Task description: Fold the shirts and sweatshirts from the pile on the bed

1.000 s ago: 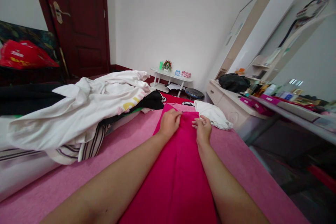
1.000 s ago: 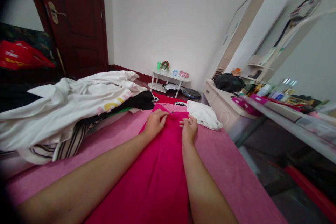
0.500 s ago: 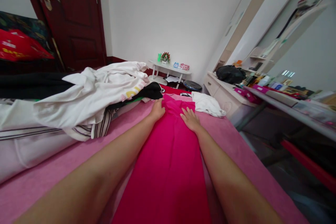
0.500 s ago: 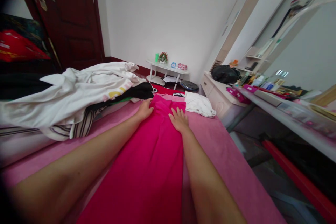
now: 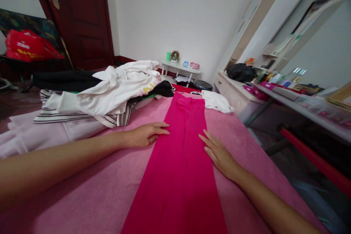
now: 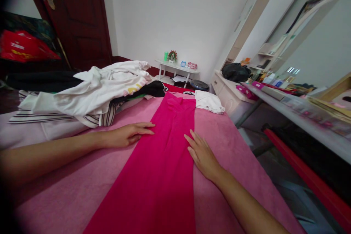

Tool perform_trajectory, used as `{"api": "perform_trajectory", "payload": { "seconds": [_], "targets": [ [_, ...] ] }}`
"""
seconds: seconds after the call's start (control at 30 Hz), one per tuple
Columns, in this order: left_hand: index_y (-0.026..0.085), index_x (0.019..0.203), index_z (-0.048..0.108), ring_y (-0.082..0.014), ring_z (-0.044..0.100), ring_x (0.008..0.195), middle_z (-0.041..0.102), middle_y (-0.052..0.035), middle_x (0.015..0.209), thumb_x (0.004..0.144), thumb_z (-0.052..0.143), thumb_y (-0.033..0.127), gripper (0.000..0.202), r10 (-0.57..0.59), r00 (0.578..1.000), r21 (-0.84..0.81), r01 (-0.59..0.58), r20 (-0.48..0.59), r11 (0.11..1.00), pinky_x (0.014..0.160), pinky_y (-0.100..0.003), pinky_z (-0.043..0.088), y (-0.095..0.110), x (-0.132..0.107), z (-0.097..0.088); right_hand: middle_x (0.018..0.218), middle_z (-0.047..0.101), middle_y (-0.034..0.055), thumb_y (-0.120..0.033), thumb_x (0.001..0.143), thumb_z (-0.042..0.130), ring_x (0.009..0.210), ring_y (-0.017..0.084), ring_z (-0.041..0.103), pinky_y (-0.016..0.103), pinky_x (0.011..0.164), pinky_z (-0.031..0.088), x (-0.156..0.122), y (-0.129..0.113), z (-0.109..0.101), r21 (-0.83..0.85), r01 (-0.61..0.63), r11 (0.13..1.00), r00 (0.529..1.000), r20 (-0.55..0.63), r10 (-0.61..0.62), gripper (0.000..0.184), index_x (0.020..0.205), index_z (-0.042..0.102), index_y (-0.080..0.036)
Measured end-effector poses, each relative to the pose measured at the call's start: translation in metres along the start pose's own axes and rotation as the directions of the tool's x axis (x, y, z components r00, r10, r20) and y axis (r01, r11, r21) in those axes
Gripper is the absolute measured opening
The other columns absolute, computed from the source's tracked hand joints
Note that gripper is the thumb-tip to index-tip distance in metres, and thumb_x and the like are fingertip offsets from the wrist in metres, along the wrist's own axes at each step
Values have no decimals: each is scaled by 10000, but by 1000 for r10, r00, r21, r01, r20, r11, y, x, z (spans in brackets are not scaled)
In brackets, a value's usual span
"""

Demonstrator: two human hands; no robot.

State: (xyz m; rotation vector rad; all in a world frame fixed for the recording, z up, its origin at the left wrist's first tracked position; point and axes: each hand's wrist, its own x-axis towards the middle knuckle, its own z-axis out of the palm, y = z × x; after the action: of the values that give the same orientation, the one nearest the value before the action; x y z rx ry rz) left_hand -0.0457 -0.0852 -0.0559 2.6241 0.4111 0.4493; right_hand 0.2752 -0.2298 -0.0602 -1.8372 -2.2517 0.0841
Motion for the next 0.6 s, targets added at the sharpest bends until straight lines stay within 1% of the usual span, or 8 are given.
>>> {"api": "perform_trajectory", "payload": {
  "seconds": [0.13,0.23,0.33,0.4,0.43,0.5,0.57,0.6],
  "targets": [
    [297,1315,527,-207,375,1342,439,-21,1441,771,486,7,617,110,982,42,-118,152,992,1117,-340,310,44,-39,-20,1524,286,39,-153,889,360,1405,203,239,477,1133,259,-49,-33,-21,85,126,988,989,63,-131,522,1389,433,-281],
    [292,1253,584,-250,418,1311,460,-40,1423,759,570,70,542,199,956,13,-206,218,978,1118,-366,314,76,-54,-33,1501,335,15,-119,844,430,1385,206,289,465,1111,311,-75,-57,-37,127,253,959,959,100,-266,546,1341,483,-339],
    [276,1130,660,-224,531,1201,602,-65,1266,825,527,120,367,286,928,-95,-270,240,958,1084,-343,359,97,-55,-38,1409,478,20,-176,839,510,1329,209,394,442,1085,353,-84,-72,-44,193,416,889,901,43,-431,477,1277,541,-364],
    [270,1080,681,-188,604,1089,685,-76,1107,864,444,115,356,305,922,-211,-258,238,943,1005,-294,430,104,-54,-35,1309,580,22,-226,867,508,1261,198,484,427,1082,354,-82,-77,-43,262,460,849,878,6,-478,408,1249,564,-356],
    [268,1072,685,-178,633,1027,711,-78,1030,862,425,109,370,301,925,-273,-235,232,933,955,-274,460,105,-54,-32,1241,631,20,-255,883,496,1203,191,541,410,1076,365,-80,-78,-43,312,462,830,874,0,-487,363,1223,586,-346],
    [269,1071,692,-168,671,907,736,-72,924,829,445,108,382,285,933,-407,-177,221,896,852,-243,500,105,-57,-24,1074,714,5,-312,903,475,1035,177,650,348,1015,433,-78,-80,-42,431,388,815,890,56,-453,279,1114,657,-323],
    [272,1071,701,-159,690,791,747,-49,879,774,497,118,392,290,926,-524,-128,241,842,730,-207,520,107,-62,-17,884,748,-13,-364,896,482,842,165,700,265,844,524,-80,-82,-47,548,253,797,891,188,-413,251,961,719,-308],
    [278,1073,702,-145,691,726,750,-24,859,751,510,122,406,310,919,-523,-144,244,840,656,-182,516,108,-64,-16,798,744,-20,-375,884,496,765,160,702,233,740,540,-82,-84,-51,583,187,791,877,264,-402,248,889,734,-306]
  ]
}}
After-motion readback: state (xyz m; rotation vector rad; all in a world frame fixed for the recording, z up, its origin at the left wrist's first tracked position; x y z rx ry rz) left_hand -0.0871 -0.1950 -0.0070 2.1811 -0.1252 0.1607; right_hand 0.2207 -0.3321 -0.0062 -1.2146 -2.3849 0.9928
